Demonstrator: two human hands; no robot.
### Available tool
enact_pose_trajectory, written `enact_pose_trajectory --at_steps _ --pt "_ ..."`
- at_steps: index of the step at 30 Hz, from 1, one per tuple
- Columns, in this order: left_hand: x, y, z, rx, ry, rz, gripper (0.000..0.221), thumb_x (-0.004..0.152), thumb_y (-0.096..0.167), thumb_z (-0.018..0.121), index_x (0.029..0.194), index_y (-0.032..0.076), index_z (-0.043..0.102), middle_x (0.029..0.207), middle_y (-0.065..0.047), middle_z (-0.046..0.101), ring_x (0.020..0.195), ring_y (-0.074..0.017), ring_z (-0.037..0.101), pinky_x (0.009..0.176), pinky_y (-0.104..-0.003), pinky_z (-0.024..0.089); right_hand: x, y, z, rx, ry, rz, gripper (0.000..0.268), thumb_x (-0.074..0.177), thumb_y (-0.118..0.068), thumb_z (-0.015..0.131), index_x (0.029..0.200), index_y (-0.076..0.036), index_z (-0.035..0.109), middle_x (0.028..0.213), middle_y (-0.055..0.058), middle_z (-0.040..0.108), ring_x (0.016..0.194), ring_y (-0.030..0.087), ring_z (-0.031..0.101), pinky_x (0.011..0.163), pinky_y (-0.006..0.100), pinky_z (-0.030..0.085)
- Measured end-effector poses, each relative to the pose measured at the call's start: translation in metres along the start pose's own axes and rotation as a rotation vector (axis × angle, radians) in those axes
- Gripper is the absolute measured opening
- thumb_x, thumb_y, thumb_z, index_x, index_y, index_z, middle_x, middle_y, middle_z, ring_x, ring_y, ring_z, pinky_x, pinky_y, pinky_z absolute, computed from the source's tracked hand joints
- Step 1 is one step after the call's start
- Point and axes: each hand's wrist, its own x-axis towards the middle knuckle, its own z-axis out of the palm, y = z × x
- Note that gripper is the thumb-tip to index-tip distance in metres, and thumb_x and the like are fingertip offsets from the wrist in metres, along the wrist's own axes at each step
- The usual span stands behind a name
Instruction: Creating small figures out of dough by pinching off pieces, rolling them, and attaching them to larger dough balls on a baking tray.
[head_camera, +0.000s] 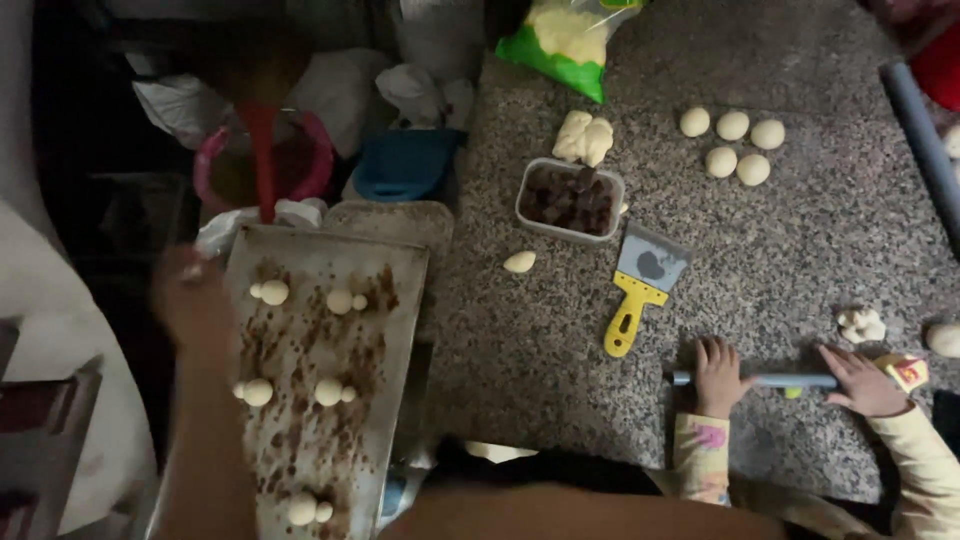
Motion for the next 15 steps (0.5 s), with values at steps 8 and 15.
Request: enact_pose_trajectory --at_steps 8,15 --pt "-0.225 0.236 0.049 -0.036 -0.918 -0.483 0.030 0.102 0.033 0.066 0.129 0.029 0.077 0.121 0.000 0.081 0.110 -0.0252 0.076 0.096 -0.045 0.058 0.221 -0.209 -0.165 0.470 0.212 -0.002 0.067 0.087 -0.041 0.053 0.147 -0.009 0.051 0.147 0.014 0.058 0.129 0.038 0.059 0.105 0.046 0.051" --pt "-0.272 0.289 0.053 -0.189 -0.975 -0.525 0.036 0.090 0.023 0.069 0.125 0.017 0.074 0.114 -0.002 0.077 0.092 -0.0149 0.072 0.085 -0.028 0.059 0.416 -0.413 -0.304 0.481 0.207 -0.016 0.056 0.095 -0.011 0.058 0.151 -0.012 0.054 0.162 0.012 0.044 0.150 0.038 0.038 0.121 0.048 0.035"
